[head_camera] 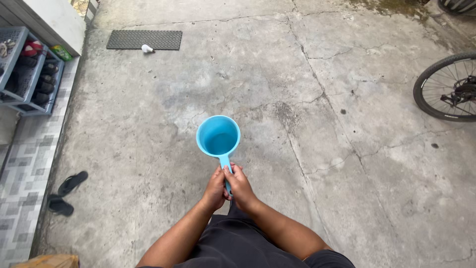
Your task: The person fills a plastic scoop with water from a tap, carries it across a paved yard, and pours the water into the base of several plants in large pots.
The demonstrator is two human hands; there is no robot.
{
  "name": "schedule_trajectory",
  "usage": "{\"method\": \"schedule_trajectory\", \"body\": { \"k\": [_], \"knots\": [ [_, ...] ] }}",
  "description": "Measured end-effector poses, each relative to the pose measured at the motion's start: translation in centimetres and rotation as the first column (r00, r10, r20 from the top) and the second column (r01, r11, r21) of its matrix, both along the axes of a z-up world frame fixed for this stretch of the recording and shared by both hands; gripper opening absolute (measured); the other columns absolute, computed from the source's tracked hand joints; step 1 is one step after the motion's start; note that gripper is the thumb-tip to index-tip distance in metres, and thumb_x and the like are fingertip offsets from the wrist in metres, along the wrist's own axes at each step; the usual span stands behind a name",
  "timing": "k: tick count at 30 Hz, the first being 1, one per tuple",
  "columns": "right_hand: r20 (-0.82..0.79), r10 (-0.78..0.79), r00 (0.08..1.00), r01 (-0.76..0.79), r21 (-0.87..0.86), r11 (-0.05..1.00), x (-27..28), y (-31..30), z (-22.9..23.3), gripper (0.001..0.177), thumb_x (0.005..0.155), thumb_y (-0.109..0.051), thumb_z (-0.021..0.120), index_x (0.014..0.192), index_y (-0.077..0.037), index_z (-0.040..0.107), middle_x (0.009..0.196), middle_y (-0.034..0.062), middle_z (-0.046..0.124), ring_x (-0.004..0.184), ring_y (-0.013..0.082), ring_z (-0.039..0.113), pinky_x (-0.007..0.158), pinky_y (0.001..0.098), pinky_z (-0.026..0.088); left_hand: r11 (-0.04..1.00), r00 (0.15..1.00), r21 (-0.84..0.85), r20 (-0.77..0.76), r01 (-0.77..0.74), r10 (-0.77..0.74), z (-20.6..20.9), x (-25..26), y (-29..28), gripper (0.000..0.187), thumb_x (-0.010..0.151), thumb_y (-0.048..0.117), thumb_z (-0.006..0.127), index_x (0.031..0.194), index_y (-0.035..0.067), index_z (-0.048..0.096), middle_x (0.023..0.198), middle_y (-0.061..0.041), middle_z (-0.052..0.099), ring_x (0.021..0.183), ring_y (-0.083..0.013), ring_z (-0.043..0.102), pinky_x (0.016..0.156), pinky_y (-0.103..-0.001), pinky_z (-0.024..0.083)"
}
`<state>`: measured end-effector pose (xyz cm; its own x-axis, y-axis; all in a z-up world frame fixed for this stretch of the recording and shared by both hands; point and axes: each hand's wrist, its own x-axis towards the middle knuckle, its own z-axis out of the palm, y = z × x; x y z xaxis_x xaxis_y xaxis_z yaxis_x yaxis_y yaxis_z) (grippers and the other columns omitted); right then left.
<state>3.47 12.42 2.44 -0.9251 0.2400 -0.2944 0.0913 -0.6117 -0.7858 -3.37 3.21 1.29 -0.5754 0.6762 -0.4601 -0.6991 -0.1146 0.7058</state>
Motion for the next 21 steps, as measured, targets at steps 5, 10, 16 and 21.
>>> {"method": "schedule_trajectory", "body": {
  "k": [5,10,16,21],
  "knots": [
    [0.023,-0.053,0.998,0.046,0.244,0.969,-9.6,3.8,0.6,0.042,0.105,-0.041,0.051,0.122,-0.003,0.053,0.071,0.0029,0.058,0.049,0.0072,0.051,0.042,0.0229,0.04,0.994,0.993,-0.074,-0.1,-0.077,0.069,0.4,-9.1,4.9,0.029,0.106,0.033,0.041,0.119,0.011,0.056,0.082,-0.007,0.065,0.038,-0.0101,0.044,0.031,-0.026,0.034],
    [0.037,0.052,0.998,-0.058,0.221,0.973,-20.2,8.1,-1.5,0.042,0.101,-0.042,0.052,0.123,-0.005,0.052,0.07,0.0024,0.056,0.047,0.009,0.05,0.04,0.0245,0.04,0.975,0.965,-0.202,-0.259,-0.094,0.039,-0.9,-19.5,8.4,0.026,0.104,0.031,0.049,0.116,0.009,0.058,0.063,-0.005,0.054,0.038,-0.0133,0.045,0.031,-0.028,0.035],
    [0.081,0.124,0.989,-0.138,0.199,0.97,-34.6,14.2,-6.9,0.052,0.103,-0.05,0.043,0.125,-0.004,0.05,0.078,0.0068,0.06,0.051,0.0108,0.056,0.044,0.0253,0.046,0.951,0.974,-0.308,-0.224,-0.035,-0.037,-3.3,-34.0,14.0,0.028,0.101,0.033,0.05,0.116,0.01,0.057,0.065,-0.005,0.058,0.037,-0.0121,0.045,0.031,-0.027,0.035],
    [-0.032,0.183,0.983,-0.175,0.157,0.972,-48.5,21.7,-4.9,0.089,0.087,-0.074,0.043,0.143,-0.004,0.035,0.091,0.0054,0.058,0.059,0.0107,0.055,0.05,0.0246,0.047,0.95,0.966,-0.312,-0.249,-0.006,-0.076,-1.7,-48.6,21.3,0.032,0.1,0.033,0.054,0.121,0.009,0.056,0.077,-0.001,0.062,0.046,-0.0087,0.05,0.033,-0.026,0.036]
  ]
}}
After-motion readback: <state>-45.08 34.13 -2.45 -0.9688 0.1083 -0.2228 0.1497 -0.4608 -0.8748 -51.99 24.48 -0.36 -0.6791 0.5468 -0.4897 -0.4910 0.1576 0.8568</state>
